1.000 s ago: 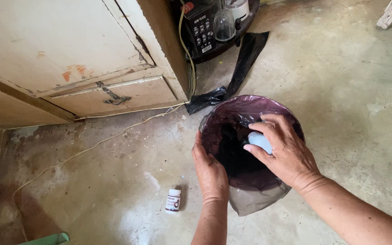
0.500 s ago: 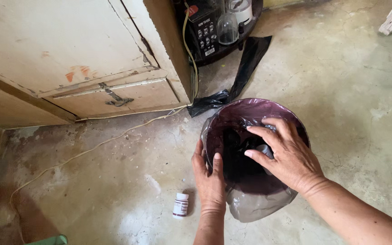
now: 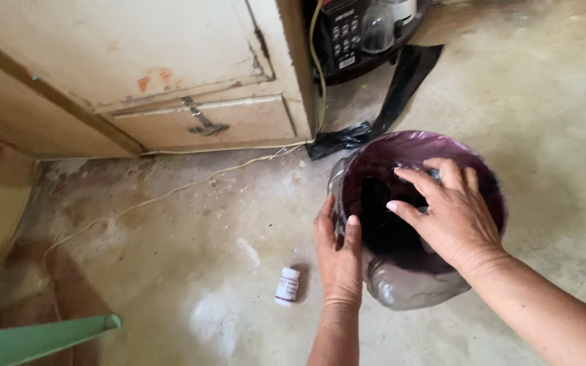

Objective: The person walks into a room, picks up a pink trash bin, and places a black plastic bag containing small white bottles into it. The person then ties the bag and places a new black plastic bag into the bin.

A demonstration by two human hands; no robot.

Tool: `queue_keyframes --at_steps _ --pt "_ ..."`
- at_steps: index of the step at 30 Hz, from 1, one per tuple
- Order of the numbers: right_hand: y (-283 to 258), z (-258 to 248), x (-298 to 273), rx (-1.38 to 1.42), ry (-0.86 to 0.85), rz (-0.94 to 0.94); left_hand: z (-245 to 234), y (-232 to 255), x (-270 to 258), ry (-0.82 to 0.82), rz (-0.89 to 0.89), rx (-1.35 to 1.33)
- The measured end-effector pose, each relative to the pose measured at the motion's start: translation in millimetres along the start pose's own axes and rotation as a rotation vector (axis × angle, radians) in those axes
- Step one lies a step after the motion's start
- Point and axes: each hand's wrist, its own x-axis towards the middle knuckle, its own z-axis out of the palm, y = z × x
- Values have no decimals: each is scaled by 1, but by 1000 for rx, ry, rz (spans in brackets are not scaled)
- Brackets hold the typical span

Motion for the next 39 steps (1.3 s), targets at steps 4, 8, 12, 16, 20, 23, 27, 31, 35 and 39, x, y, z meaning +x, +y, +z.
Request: queue_keyframes --at_steps 4,8,12,16,20,23,27,31,35,39 --pt "-15 8 -5 33 35 -55 -10 4 -7 22 -33 -47" --pt "-34 17 -6 109 108 -158 -30 -1 -11 67 -33 6" --pt "-54 23 -6 121 142 -229 -54 -15 -11 141 6 93" --pt "-81 31 -6 138 135 -302 -77 -25 -8 224 -44 77" --pt "-104 43 -3 99 143 -401 -99 -31 -5 274 -65 134" --pt "-115 52 -1 93 80 -419 -115 -36 -7 308 -114 185" --pt "-121 60 2 -1 43 -423 -131 -49 -11 350 -34 350" --pt "-124 61 4 -42 32 -398 -140 -64 -19 258 -211 562" --pt "-133 63 7 -55 53 -452 -145 -73 -25 51 -360 852" --pt "-148 79 8 106 -34 -459 -146 -85 -26 -41 -412 974"
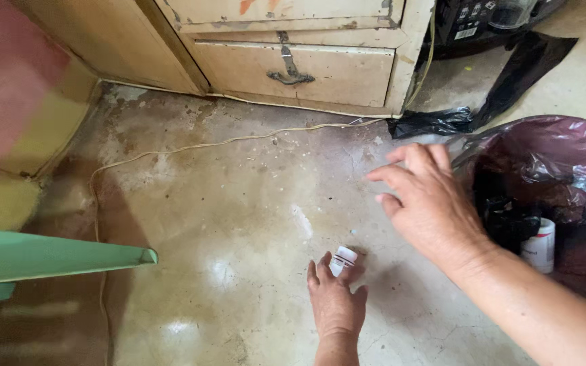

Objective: The person walks into a room, picks up a pink trash bin, and places a black plastic bag containing small white bottles into it. The person then ties the bag and places a new black plastic bag into the bin.

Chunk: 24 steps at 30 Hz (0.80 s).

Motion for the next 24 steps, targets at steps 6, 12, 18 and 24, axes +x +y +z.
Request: queue_keyframes --at_steps 6,12,18,24 --pt "-19 31 0 196 -186 224 11 -11 10 -46 27 104" --pt "-27 42 -3 276 -312 311 20 -19 19 -102 -51 90" --pt "-33 45 1 269 -361 344 34 -28 28 -92 -45 51" --pt "-26 49 1 239 -337 285 49 -31 31 48 69 70"
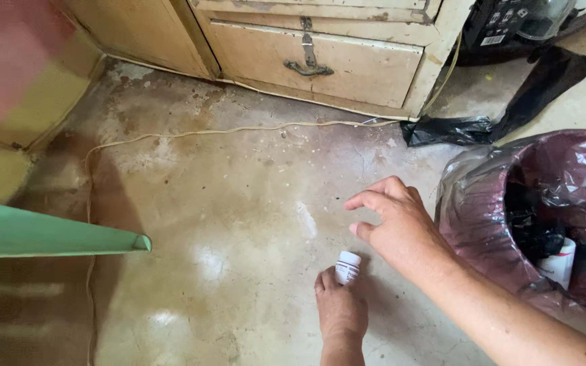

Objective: The person walks into a room, picks up a pink trash bin, and places a black plastic bag containing small white bottles into it. The person then ties the bag and places a new black plastic bag into the bin.

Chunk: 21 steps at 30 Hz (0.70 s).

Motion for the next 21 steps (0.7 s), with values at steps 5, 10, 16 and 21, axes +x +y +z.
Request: queue_keyframes --at_steps 5,10,16,21 --pt "5 0 -4 18 -13 97 -1 -1 0 94 -460 -913" --pt "13 0 -11 -7 38 21 -12 -2 -8 331 -99 -652" --pt "14 -25 -31 43 84 39 -62 30 -31 415 -33 -1003" --pt "1 -65 -42 57 98 66 -108 62 -70 396 86 -1274"
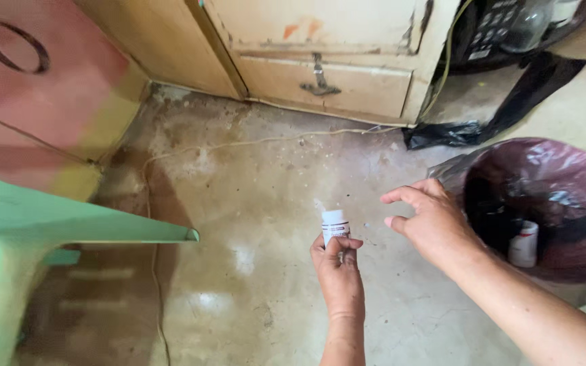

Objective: The person walks into a room, picks up a pink trash bin, and places a black plastic bag containing small white bottles into it. The person then ties the bag and places a new black plastic bag into the bin.

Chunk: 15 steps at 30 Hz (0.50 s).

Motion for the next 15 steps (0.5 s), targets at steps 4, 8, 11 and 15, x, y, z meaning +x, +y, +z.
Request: queue_keyframes --at_steps 4,8,11,15 --pt "-20 -45 -8 -7 14 44 15 49 -19 -4 -15 145" --pt "-36 -94 -13 36 19 86 39 92 -33 -82 -22 214" --pt "-35 -125 -20 102 14 154 59 109 -49 -149 -63 164" --pt "-30 -163 -30 151 31 196 84 128 -69 -224 -21 165"
